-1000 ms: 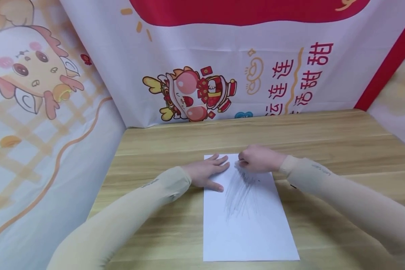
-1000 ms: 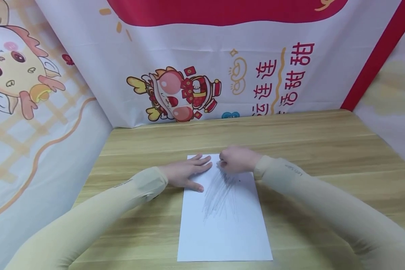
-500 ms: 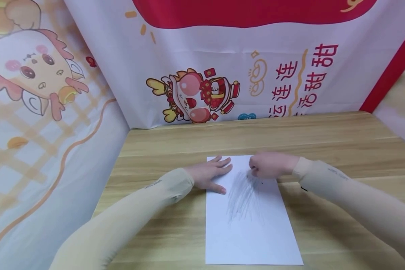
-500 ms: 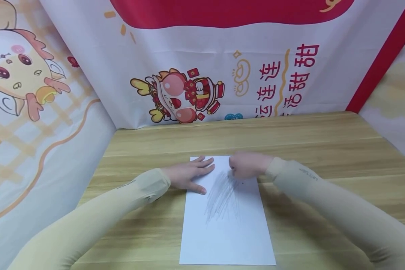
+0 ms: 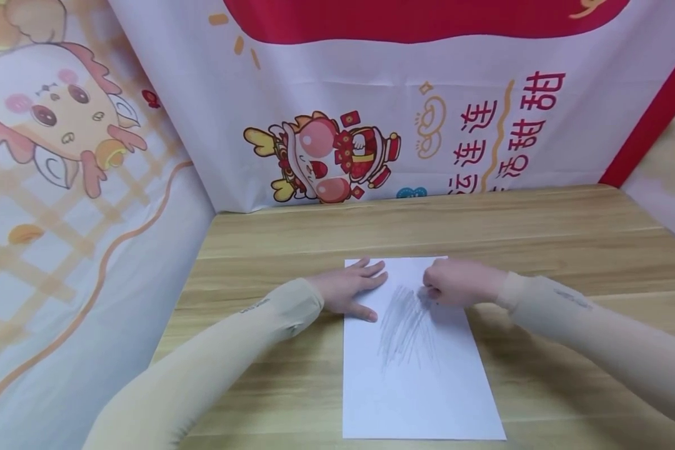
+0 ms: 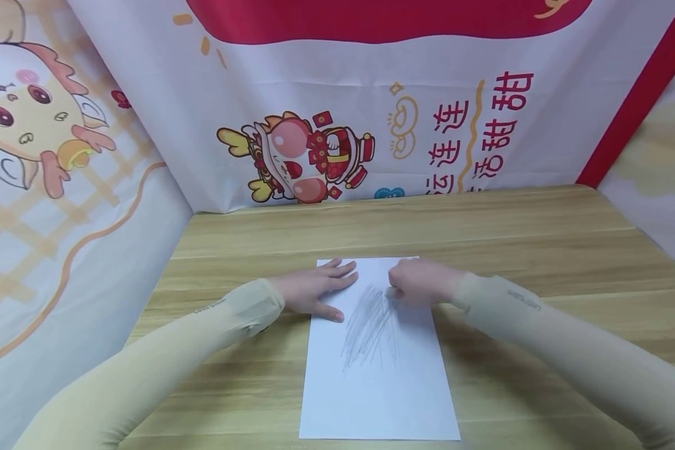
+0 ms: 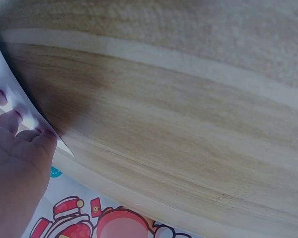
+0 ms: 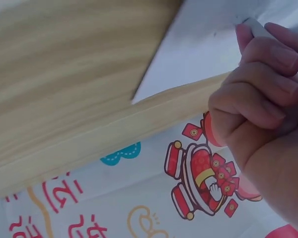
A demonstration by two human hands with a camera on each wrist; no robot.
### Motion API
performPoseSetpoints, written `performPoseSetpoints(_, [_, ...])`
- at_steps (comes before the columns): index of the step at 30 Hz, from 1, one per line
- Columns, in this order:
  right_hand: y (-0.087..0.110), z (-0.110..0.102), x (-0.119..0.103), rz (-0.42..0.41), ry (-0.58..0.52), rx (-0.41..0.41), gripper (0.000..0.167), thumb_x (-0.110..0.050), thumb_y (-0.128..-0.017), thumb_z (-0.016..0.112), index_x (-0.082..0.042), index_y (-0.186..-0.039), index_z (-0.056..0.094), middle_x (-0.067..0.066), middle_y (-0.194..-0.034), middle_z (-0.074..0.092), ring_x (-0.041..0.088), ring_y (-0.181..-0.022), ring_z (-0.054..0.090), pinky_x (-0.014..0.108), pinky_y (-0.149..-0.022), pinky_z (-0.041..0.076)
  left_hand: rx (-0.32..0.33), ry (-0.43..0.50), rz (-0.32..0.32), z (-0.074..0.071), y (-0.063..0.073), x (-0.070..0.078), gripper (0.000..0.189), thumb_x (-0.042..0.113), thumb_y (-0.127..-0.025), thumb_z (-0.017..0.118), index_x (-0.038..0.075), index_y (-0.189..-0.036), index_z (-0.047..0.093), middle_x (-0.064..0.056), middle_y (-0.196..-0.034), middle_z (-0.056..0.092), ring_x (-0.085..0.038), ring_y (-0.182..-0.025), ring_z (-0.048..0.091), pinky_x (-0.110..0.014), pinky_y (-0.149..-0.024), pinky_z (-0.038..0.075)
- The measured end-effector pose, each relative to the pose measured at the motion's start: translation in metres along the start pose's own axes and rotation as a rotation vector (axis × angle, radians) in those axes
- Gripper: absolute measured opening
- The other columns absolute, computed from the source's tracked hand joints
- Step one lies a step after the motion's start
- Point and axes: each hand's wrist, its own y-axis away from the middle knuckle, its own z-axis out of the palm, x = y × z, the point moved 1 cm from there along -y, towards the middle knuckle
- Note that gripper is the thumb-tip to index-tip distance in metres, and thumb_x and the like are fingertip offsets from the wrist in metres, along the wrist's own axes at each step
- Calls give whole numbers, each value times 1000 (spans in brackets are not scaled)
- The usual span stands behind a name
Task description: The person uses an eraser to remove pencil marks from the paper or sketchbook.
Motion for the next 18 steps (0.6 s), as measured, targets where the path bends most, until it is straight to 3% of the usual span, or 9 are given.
performPoseSetpoints(4, [22,2,0,-45,-15,19,36,-2,-89,65,-16,-61,49,-8,-59,30,6,-52,30,24,-47,30,-4,-6,-12,0,-1,1,90,61,-88,63,18,-157,25,-1,-164,8,-30,-148,-1,-41,-117,11])
performPoseSetpoints(7, [27,2,1,-50,-4,16,40,-1,-89,64,-16,-58,44,-9,-59,24,5,-51,26,23,-46,26,-7,-14,-16,1,-2,1,91,61,-88,62,18,-157,24,-1,-164,7,-30,-148,-1,-41,-117,10])
performPoseSetpoints(12, [18,-3,5,12,-55,-30,26,-2,-91,61,-13,-68,57,-7,-59,35,7,-51,34,24,-47,32,-10,-18,-13,1,-2,-1,91,61,-88,62,17,-157,23,-1,-164,6,-31,-148,-2,-41,-117,9])
performPoseSetpoints(18, [-8,-6,6,90,-48,66,9,-10,-95,63,-6,-91,70,-4,-66,54,9,-54,47,27,-52,44,-1,-27,5,4,-5,-3,92,64,-88,60,18,-157,22,-2,-164,5,-31,-148,-2,-40,-117,9])
